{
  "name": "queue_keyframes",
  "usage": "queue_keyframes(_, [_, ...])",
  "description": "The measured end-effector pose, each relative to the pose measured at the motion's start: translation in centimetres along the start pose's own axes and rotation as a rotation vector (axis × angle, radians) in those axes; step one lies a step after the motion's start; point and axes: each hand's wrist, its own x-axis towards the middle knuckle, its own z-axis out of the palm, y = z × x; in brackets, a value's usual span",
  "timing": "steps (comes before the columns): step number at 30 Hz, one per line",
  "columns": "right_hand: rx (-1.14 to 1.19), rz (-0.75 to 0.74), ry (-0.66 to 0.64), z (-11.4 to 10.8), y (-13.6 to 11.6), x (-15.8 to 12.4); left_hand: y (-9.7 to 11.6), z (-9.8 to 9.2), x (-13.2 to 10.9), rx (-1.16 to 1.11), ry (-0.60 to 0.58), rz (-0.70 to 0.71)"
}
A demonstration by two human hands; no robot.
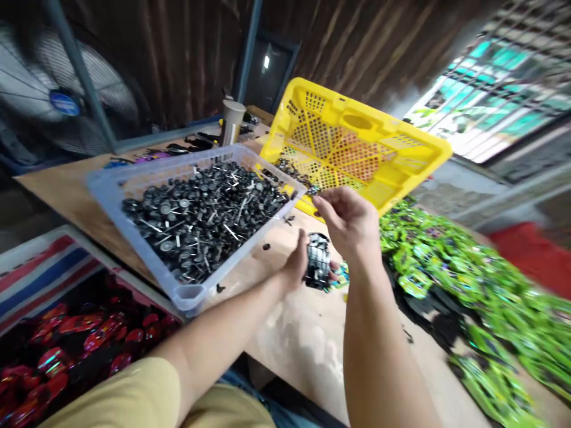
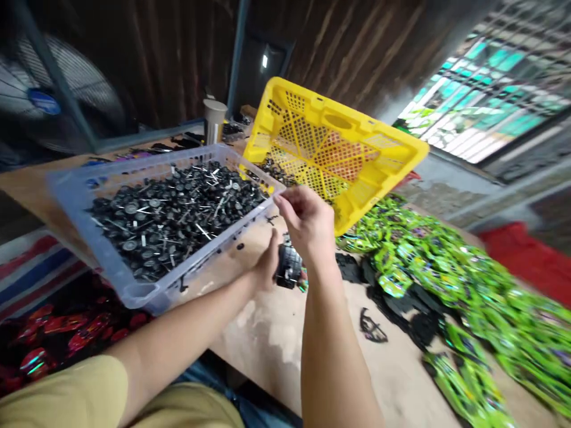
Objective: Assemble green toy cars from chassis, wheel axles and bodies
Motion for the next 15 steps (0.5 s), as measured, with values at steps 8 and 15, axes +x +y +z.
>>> queue_keyframes(8, [-0.235, 0.074, 0.055, -4.4, 6.9, -10.6, -1.7, 0.6, 0.3, 0.096, 0.003, -0.031])
queue_keyframes(15, [-0.213, 0.098, 0.263, -4.0, 8.3, -12.8, -2.9, 0.2, 0.3, 0.267, -0.111, -0.11])
